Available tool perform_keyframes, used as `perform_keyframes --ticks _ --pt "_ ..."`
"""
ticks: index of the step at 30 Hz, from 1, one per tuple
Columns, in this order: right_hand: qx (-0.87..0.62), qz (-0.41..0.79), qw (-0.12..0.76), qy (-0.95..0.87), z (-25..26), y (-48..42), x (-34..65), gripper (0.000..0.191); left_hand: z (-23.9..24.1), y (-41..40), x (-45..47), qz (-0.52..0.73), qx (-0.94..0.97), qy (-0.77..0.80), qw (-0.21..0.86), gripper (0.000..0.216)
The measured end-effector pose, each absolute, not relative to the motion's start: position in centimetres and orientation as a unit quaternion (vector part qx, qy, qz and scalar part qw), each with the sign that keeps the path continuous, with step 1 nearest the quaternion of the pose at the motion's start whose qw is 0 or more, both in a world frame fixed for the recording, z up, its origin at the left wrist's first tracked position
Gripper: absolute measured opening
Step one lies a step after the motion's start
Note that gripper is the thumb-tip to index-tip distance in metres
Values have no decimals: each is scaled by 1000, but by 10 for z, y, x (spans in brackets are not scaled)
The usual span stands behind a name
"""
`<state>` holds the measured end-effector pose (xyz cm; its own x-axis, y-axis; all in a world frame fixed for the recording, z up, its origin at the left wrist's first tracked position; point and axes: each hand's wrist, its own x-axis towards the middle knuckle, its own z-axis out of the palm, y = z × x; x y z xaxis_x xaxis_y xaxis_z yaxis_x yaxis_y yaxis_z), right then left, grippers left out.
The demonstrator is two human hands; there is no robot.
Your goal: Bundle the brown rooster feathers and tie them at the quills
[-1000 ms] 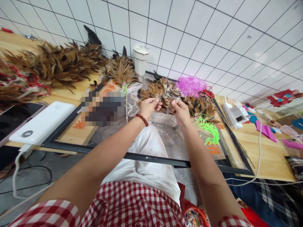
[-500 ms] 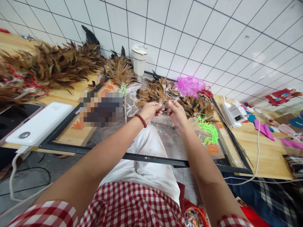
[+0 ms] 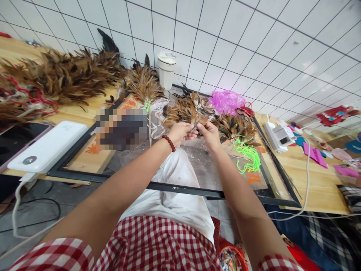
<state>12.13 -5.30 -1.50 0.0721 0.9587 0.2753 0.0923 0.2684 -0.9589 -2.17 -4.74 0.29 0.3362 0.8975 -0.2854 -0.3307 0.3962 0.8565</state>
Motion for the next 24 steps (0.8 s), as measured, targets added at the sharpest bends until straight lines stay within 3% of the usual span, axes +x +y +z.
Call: perform_keyframes --ticks 8,13,20,24 --pt "-492 359 551 -571 -16 -55 118 32 1 -50 -20 364 415 376 744 16" --pt "-533 254 552 -589 -9 -53 134 23 5 -48 -21 453 393 374 707 10" --pt "-602 101 240 -755 -5 -59 143 13 4 -40 -24 545 309 398 670 10" --pt "-605 119 247 -748 -5 -60 133 7 1 -37 -23 564 296 406 655 11"
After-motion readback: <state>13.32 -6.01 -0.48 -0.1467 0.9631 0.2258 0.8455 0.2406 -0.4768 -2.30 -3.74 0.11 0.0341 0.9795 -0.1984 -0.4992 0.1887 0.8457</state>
